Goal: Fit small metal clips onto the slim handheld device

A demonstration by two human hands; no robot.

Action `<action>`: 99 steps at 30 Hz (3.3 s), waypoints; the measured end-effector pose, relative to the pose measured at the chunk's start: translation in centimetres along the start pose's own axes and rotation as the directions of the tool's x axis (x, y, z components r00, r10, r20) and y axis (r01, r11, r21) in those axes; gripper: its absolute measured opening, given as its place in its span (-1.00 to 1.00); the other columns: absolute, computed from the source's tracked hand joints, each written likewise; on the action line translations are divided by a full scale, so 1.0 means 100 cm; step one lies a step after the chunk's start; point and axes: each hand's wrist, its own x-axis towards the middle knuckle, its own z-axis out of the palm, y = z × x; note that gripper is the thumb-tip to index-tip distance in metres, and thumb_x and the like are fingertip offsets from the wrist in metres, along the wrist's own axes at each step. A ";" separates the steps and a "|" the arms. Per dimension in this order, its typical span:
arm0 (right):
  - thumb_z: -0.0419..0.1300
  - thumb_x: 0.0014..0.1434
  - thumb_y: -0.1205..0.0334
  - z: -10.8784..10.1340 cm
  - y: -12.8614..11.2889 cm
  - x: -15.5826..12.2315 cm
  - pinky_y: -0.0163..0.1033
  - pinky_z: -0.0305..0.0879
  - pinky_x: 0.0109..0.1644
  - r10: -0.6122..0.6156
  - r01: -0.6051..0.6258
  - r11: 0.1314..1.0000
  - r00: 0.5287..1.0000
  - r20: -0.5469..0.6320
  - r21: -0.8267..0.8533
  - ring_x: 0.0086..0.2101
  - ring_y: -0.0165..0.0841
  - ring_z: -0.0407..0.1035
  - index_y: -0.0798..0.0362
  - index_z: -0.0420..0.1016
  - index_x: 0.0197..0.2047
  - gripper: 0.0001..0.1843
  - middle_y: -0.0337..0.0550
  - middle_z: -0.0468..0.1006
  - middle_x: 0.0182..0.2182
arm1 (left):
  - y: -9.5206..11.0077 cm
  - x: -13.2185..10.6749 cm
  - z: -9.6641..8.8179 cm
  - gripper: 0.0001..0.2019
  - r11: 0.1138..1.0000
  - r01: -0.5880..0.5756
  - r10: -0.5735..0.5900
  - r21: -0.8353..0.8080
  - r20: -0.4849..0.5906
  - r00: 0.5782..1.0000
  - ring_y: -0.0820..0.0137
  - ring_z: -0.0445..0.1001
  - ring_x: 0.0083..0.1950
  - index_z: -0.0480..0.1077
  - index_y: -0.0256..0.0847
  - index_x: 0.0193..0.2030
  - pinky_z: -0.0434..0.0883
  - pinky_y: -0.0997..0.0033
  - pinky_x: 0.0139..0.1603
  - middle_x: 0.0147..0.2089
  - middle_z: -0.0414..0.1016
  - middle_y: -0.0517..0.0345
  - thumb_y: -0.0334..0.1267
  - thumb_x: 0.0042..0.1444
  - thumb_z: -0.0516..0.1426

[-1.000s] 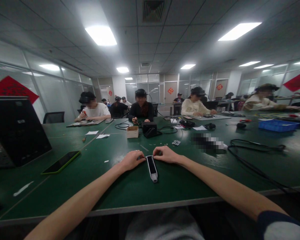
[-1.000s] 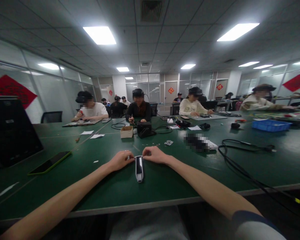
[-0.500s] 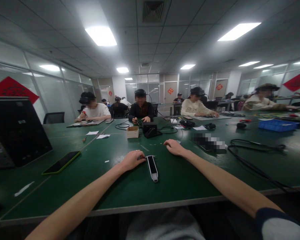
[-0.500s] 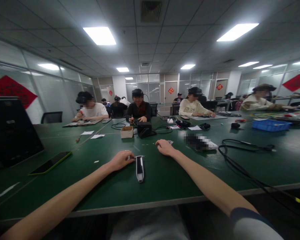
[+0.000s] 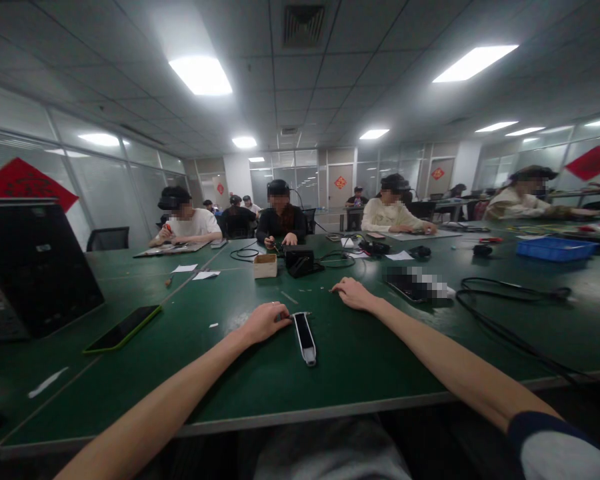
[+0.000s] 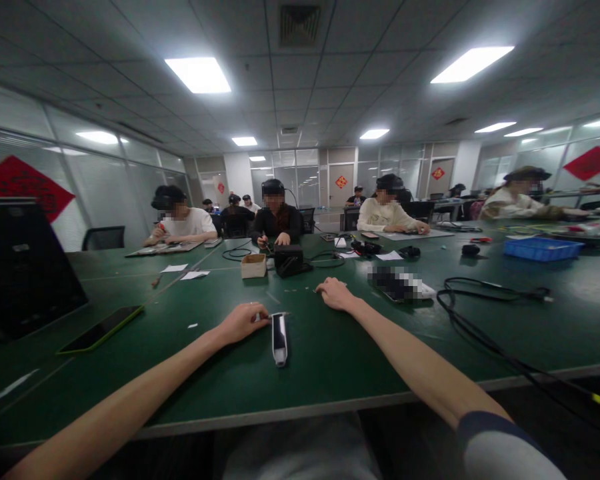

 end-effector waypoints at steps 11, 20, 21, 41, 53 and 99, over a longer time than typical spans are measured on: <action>0.09 0.13 0.14 -0.009 -0.003 0.000 -0.23 0.23 -0.15 0.023 -0.022 0.999 0.999 0.031 -0.035 -0.21 -0.24 0.33 0.07 0.48 -0.20 -0.75 -0.01 0.46 -0.23 | 0.001 0.000 0.000 -0.84 1.000 0.001 -0.001 0.000 0.002 1.000 0.41 0.41 -0.30 0.40 -0.20 -0.24 0.30 0.48 -0.31 -0.26 0.45 0.16 -0.18 0.17 0.09; 0.14 0.05 0.25 -0.010 -0.004 0.005 -0.31 0.26 -0.28 0.069 -0.081 0.994 0.985 0.160 0.075 -0.34 -0.31 0.42 0.09 0.55 -0.37 -0.83 -0.07 0.56 -0.35 | -0.001 0.000 0.001 -0.84 1.000 -0.003 0.003 0.000 -0.008 1.000 0.41 0.41 -0.29 0.41 -0.19 -0.25 0.29 0.48 -0.31 -0.26 0.46 0.17 -0.16 0.17 0.09; 0.15 0.04 0.25 -0.010 -0.003 0.005 -0.33 0.25 -0.32 0.069 -0.086 0.992 0.981 0.183 0.091 -0.38 -0.33 0.43 0.09 0.56 -0.42 -0.83 -0.09 0.56 -0.39 | 0.000 0.000 0.001 -0.84 1.000 -0.002 0.002 0.003 -0.008 1.000 0.42 0.41 -0.29 0.41 -0.20 -0.25 0.29 0.49 -0.31 -0.26 0.46 0.17 -0.16 0.17 0.10; 0.12 0.09 0.18 -0.031 -0.083 -0.021 -0.32 0.31 -0.26 -0.289 0.208 0.851 0.952 0.099 0.481 -0.34 -0.38 0.42 0.07 0.54 -0.20 -0.74 -0.18 0.55 -0.31 | 0.001 -0.001 0.000 -0.84 1.000 0.005 -0.005 0.008 -0.008 1.000 0.41 0.41 -0.29 0.41 -0.19 -0.24 0.29 0.48 -0.32 -0.27 0.46 0.17 -0.17 0.16 0.09; 0.14 0.13 0.16 -0.023 -0.083 -0.022 -0.26 0.32 -0.12 -0.290 0.190 0.812 0.952 0.099 0.552 -0.23 -0.34 0.42 0.05 0.52 -0.16 -0.75 -0.19 0.55 -0.22 | 0.001 0.000 0.002 -0.84 1.000 0.001 -0.001 0.021 -0.009 1.000 0.42 0.41 -0.30 0.41 -0.19 -0.26 0.28 0.50 -0.32 -0.28 0.46 0.18 -0.17 0.17 0.09; 0.10 0.13 0.25 -0.007 0.046 0.000 -0.32 0.18 -0.26 0.299 -0.299 0.954 0.952 -0.068 0.010 -0.22 -0.29 0.39 0.07 0.46 -0.22 -0.82 -0.07 0.53 -0.25 | 0.011 -0.004 -0.004 -0.81 0.999 0.016 -0.015 0.041 -0.014 1.000 0.41 0.40 -0.28 0.40 -0.21 -0.20 0.32 0.48 -0.27 -0.24 0.45 0.12 -0.23 0.19 0.00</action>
